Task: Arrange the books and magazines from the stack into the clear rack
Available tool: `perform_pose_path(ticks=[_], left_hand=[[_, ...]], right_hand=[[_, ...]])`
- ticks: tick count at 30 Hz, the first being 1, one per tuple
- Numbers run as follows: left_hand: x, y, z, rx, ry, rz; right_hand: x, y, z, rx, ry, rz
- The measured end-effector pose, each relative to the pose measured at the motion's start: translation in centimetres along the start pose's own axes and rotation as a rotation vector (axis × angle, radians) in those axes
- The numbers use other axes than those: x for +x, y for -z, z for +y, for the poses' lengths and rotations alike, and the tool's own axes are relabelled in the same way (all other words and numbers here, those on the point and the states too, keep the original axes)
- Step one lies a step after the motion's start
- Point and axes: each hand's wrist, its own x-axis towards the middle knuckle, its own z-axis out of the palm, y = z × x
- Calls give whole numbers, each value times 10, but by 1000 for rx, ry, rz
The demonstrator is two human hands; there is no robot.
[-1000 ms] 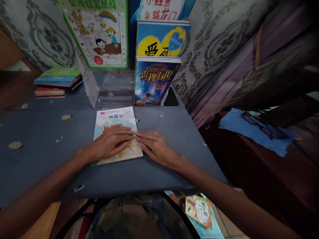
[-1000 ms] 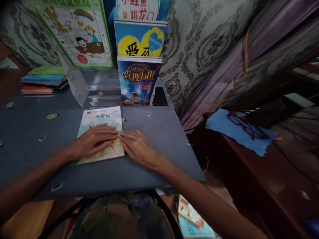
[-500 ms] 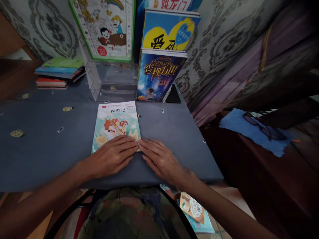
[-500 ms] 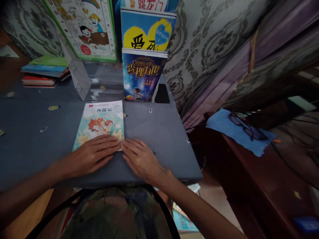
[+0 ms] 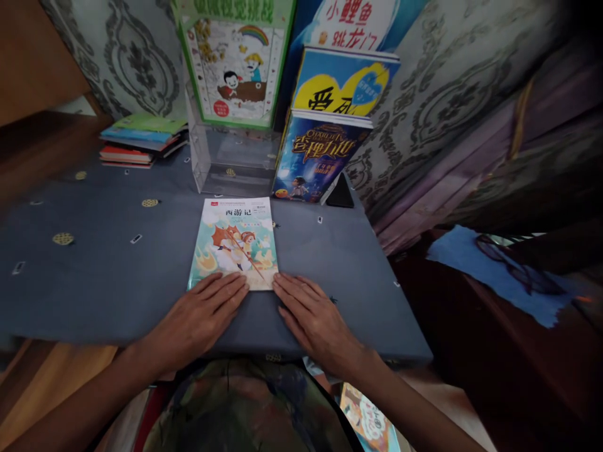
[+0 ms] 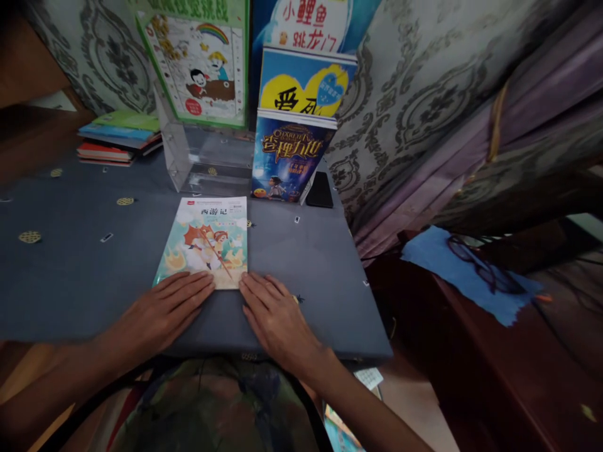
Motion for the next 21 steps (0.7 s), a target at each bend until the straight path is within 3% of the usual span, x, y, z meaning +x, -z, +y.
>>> perform_pose_path(ticks=[7,12,16,21], left_hand=[[-32,23,-10,-8,97,49],[-45,21,-18,-72,231,75],[-44,12,-38,-116,327,101],[-23,7,-79,-178,406,7]], right_hand=[[-2,-4,2,24,2,24],[-2,-5,3,26,10,42],[-3,-5,4,11,18,53],[-4,-4,5,-12,19,39]])
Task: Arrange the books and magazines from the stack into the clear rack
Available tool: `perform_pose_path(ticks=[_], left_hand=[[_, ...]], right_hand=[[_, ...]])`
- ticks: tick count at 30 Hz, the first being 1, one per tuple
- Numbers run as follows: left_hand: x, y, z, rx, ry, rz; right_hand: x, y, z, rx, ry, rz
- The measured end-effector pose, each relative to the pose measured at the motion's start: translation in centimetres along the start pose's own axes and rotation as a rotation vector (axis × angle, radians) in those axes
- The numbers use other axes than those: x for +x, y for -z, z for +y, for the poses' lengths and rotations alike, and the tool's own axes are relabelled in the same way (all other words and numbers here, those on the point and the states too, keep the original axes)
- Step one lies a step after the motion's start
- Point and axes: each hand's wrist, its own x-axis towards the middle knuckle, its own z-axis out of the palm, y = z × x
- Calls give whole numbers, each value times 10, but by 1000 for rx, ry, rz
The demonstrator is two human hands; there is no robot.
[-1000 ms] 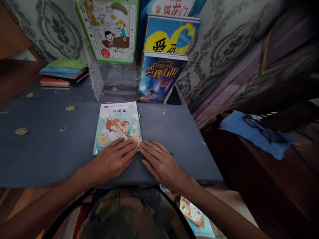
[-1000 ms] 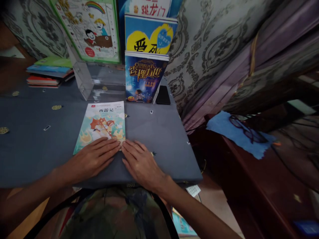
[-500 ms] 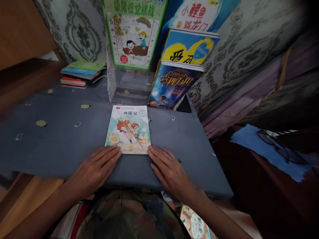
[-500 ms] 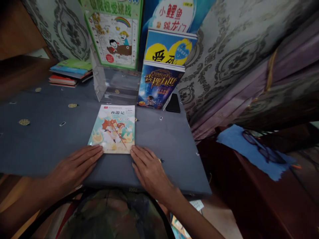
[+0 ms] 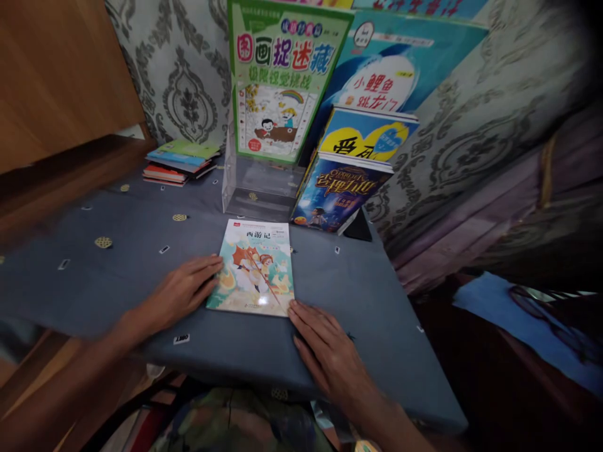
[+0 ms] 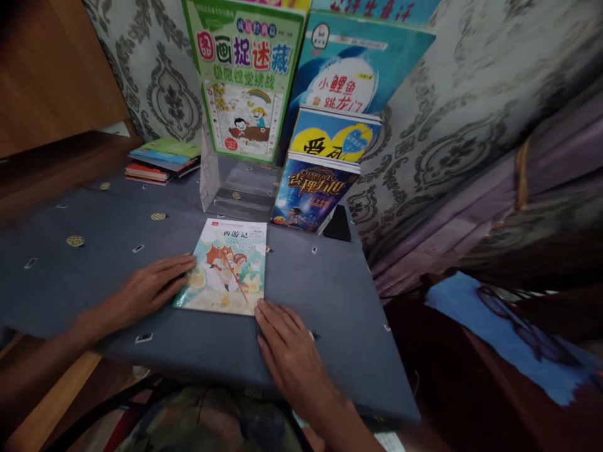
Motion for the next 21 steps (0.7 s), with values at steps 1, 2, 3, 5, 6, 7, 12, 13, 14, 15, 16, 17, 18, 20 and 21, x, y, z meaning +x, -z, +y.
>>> perform_pose_path(ticks=[1,2,3,5,6,7,12,13,14,15,16,17,18,20,21], left_hand=[[9,0,-6,-1,13,-21],[19,-1,-12,-1,23,-41],[29,-2,-19,1,32,-57],[49,-5,-31,15,49,-72],[59,-7,-36,24,55,-72],[68,-9,-42,31,59,-70],[101,-12,-61,31,45,-88],[103,-12,-63,26,43,-94],[104,-12,-63,23,41,-100],[102,-11,-63,25,41,-106],[99,-11,-61,33,43,-113],[94,-11,-59,46,46,-119],[89,-11,-56,62,49,-125],[75,-10,-47,92,49,-132],[68,-10,-42,101,44,-131]], right_hand=[[0,0,0,3,-3,-4],[0,0,0,6,-3,-2],[0,0,0,9,-1,3],[1,1,0,11,5,14],[2,2,0,10,9,21],[2,2,0,9,11,26],[3,4,-2,14,-1,18],[3,3,-2,16,-5,17],[2,3,-2,19,-9,15],[2,2,-1,20,-11,16],[1,2,-1,21,-12,14],[1,2,-1,21,-12,11],[1,2,-1,20,-12,4],[1,2,-1,19,-12,-8],[1,2,-1,19,-12,-12]])
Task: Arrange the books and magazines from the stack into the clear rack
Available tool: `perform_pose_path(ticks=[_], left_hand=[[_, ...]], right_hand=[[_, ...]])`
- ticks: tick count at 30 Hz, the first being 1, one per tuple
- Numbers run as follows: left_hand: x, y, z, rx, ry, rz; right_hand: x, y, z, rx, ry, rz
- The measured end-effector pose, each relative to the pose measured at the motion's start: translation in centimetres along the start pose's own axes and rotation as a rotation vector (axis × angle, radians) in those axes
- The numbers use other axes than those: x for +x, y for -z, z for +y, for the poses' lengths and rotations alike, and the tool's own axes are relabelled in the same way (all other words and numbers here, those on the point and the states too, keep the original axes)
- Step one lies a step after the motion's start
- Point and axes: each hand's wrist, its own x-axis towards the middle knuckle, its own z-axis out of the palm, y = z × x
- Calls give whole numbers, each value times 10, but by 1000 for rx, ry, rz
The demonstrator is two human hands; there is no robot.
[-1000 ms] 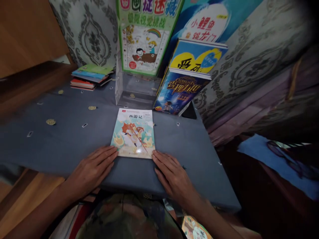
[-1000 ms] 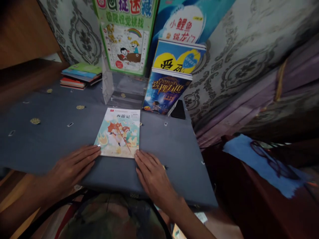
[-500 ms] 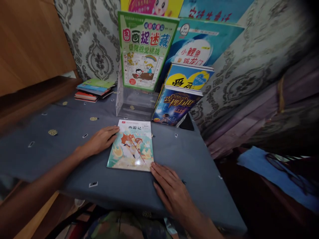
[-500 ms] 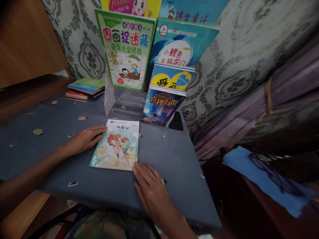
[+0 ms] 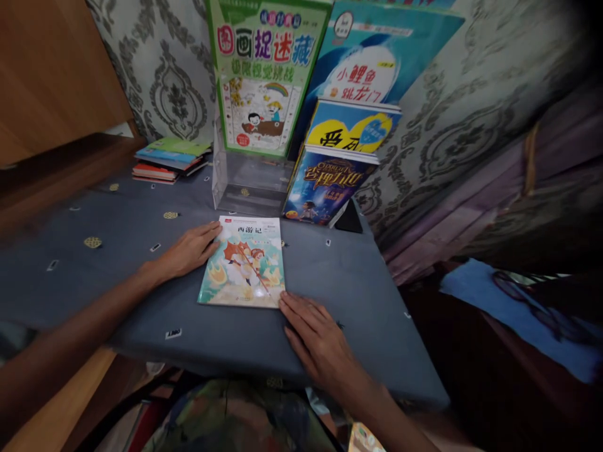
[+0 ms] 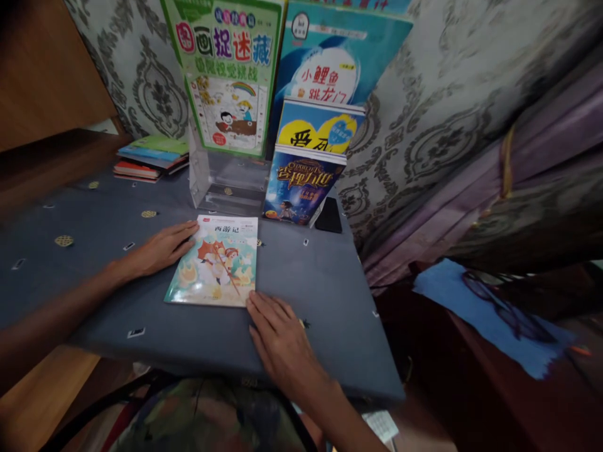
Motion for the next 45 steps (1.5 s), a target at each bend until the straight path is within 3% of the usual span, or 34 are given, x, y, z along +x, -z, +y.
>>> perform_pose_path(ticks=[10,17,21,27,36,40,45], left_hand=[[-71,-3,44,118,-66,128],[-87,-5,85,224,-274,224],[-87,-10,116,228,-398,162],[-75,-14,139,200,-478,45],[-47,-5,145,136,-505,65],[-17,-8,138,152,-505,49],[38,-18,120,180,-421,56]], right_hand=[[1,-1,-2,55,-22,-21],[3,3,-4,45,-31,-30],[2,5,-6,30,-38,-26],[1,8,-7,36,-44,47],[3,11,-9,72,-74,58],[1,12,-10,76,-69,65],[0,13,-11,71,-87,79]])
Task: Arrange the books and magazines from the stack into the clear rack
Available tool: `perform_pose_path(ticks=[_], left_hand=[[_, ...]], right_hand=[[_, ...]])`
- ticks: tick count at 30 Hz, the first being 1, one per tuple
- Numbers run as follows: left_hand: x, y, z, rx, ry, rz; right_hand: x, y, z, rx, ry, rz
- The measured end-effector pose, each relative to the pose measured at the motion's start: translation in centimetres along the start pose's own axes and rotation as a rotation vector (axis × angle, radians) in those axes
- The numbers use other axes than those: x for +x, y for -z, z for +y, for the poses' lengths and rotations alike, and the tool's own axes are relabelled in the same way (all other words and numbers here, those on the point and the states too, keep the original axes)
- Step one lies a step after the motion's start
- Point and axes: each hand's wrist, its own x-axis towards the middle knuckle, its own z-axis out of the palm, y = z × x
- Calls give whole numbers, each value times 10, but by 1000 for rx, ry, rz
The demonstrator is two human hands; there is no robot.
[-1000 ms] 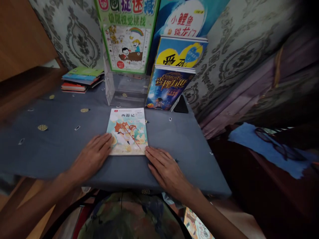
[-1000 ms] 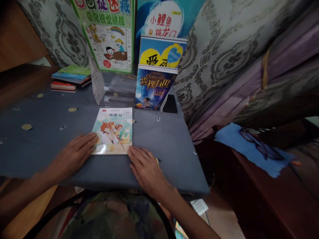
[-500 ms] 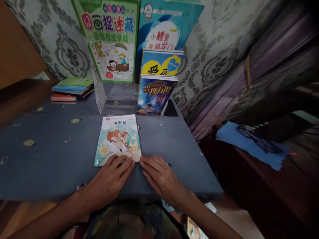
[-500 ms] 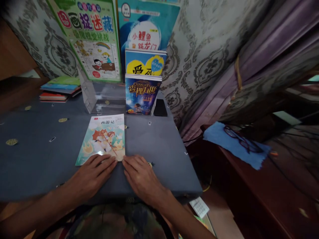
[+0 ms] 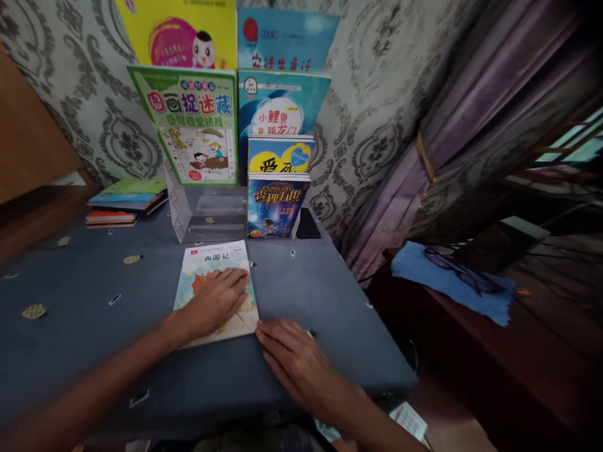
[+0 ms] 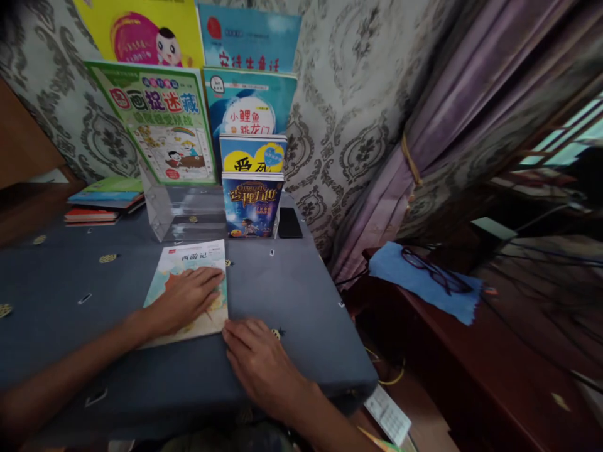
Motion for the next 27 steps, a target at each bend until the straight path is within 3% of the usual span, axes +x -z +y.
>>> perform_pose_path(ticks=[6,12,17,27], left_hand=[[42,-15,-40,40,88,-33],[49,-27,-56,-28,110,32],[43,-40,-59,-150,156,132],[38,-59,-70,-455,282,276]], right_hand=[[-3,-1,-2,-10,-34,12],[0,4,1,44,-79,-56],[29,13,14,132,-89,-255],[101,-34,78,86,-107,-81]])
